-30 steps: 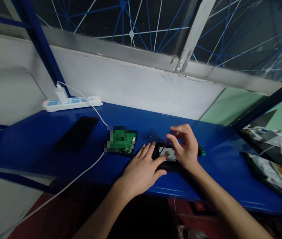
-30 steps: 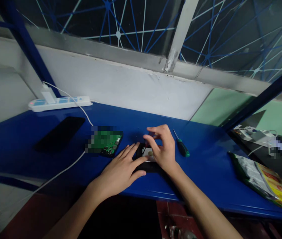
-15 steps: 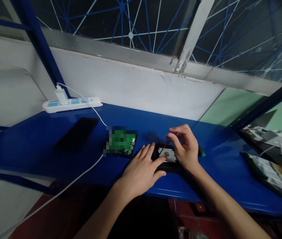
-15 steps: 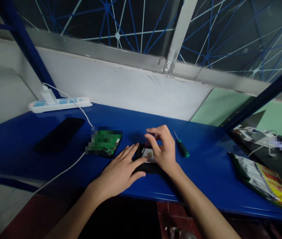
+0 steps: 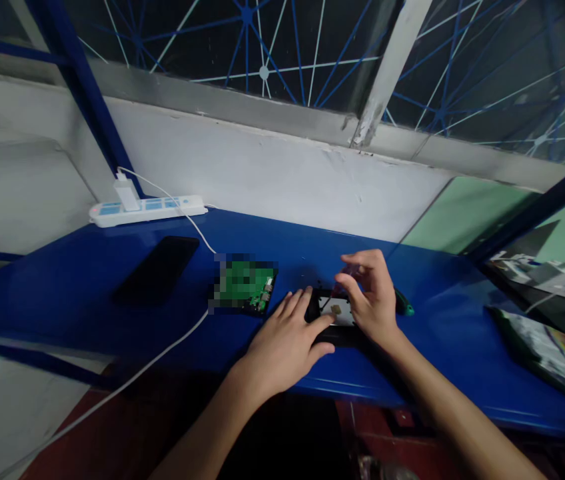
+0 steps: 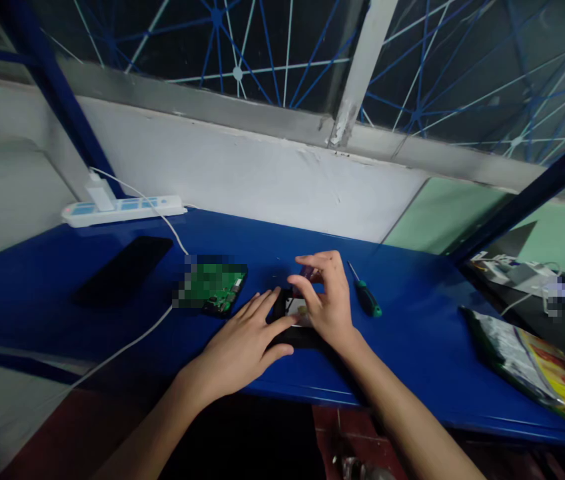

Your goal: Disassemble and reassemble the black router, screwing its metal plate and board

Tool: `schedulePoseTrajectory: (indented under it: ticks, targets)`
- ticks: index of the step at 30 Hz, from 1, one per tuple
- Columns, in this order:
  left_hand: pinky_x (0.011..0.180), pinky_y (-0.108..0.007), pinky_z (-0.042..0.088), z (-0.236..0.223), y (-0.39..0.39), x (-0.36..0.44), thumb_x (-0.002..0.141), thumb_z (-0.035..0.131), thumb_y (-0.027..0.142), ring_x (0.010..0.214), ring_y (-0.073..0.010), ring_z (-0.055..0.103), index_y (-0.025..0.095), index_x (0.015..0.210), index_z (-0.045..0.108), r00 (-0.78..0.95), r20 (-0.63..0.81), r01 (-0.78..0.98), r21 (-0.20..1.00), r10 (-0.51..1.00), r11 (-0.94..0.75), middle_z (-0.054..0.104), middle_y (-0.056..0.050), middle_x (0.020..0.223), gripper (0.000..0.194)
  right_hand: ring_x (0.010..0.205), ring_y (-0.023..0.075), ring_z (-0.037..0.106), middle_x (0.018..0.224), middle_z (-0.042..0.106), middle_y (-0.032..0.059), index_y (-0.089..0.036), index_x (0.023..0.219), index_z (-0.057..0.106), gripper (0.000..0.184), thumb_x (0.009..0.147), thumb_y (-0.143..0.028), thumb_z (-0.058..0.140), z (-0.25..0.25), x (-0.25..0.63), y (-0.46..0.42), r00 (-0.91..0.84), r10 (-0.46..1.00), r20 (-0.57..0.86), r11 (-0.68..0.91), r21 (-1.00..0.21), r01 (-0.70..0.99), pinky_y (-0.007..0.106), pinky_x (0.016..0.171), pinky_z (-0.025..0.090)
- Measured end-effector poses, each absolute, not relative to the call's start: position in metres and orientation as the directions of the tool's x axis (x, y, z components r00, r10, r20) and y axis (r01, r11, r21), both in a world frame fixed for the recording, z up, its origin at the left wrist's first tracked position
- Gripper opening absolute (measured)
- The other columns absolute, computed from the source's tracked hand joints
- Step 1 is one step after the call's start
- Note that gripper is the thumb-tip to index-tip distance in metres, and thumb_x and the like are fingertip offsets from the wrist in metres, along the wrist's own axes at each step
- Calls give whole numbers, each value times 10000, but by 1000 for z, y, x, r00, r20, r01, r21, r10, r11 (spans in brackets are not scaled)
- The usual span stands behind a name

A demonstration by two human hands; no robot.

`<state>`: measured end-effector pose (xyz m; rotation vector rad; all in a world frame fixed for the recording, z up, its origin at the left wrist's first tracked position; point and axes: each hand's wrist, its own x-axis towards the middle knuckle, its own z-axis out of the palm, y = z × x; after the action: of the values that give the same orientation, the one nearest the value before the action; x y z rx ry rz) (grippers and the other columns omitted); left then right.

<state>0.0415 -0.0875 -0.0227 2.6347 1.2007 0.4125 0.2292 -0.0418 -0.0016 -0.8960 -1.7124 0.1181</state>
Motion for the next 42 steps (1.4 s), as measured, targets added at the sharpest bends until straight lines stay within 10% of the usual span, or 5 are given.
schedulePoseTrajectory:
  ticks: [25,35,42]
  targets:
    - [1202,-558,296,-23,-86,41,1005,567,498,1511,-372,265,329,1433,513,621,164,702,320,767,-636,278,-122,1654,463,888,178,722,1178,663,70,-279,1297,583,329,1050,-246,367,2,228,-49,-64,729,681,649,-658,382,359,713,603]
    - [1210,-545,286,-23,-86,42,1003,577,487,1508,-364,280,332,1443,510,623,170,701,312,764,-641,284,-136,1649,471,828,165,600,971,540,32,-321,1239,646,312,939,-236,661,5,229,-45,-120,612,782,704,-469,533,321,648,573]
    - [1207,-551,293,-24,-86,41,1004,568,501,1511,-374,267,332,1436,512,620,162,704,319,768,-635,243,-106,1668,467,860,163,720,1163,665,60,-302,1358,516,334,1049,-245,404,0,227,-50,-87,747,659,639,-678,362,355,717,604]
